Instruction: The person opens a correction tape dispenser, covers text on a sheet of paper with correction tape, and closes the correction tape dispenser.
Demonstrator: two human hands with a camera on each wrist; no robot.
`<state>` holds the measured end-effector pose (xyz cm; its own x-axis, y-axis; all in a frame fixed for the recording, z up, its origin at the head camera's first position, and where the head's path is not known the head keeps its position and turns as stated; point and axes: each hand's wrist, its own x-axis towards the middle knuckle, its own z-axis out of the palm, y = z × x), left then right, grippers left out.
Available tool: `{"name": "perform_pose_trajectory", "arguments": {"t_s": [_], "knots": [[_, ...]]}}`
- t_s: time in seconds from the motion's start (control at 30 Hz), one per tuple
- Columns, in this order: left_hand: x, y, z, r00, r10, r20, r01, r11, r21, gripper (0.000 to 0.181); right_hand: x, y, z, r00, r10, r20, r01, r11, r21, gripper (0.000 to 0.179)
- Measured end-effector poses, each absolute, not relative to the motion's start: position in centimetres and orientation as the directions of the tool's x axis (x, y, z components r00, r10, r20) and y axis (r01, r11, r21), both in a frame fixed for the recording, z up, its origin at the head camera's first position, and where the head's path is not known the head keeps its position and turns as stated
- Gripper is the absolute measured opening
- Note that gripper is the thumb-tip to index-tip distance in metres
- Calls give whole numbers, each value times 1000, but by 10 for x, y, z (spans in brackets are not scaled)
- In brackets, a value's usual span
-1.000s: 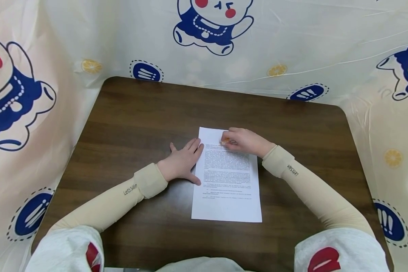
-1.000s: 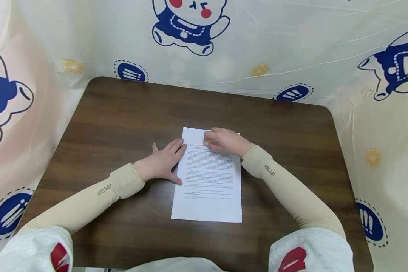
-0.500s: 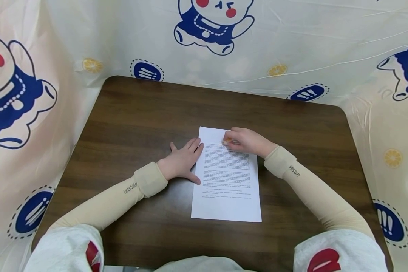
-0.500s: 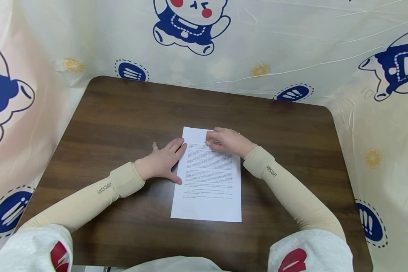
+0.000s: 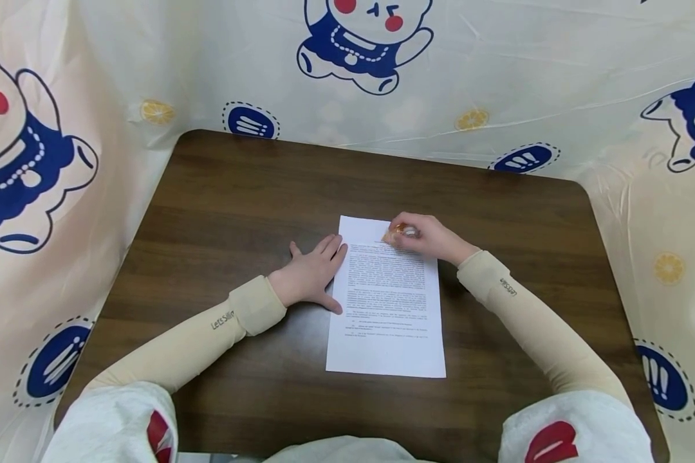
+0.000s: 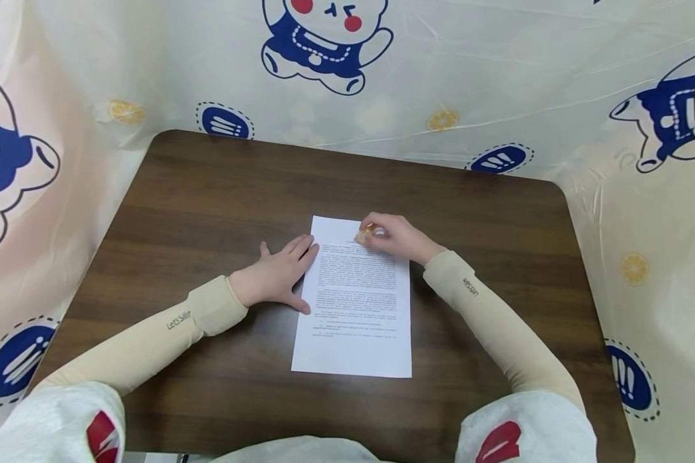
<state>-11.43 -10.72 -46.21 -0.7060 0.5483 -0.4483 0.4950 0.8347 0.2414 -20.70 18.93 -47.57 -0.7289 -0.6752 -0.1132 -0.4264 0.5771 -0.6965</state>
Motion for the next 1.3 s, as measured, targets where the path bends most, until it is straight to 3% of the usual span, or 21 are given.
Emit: {"name": "perform_pose_trajectory", "arguments": {"t_s": [0.23,0.57,1.3], "knots": [[-114,-106,-462,-710,545,-446,486,838,250,132,-208,199,-475,-735,-677,-41,-438,519,-734,20],[-113,-106,-461,-704,550,-449,491,834,252,132,-202,192,-474,-696,-716,-56,-477,520,-709,21],[-113,-108,-461,-711,564,-420,505,825,253,131,-191,210,-470,-729,-682,-54,-471,558,-683,20]]}}
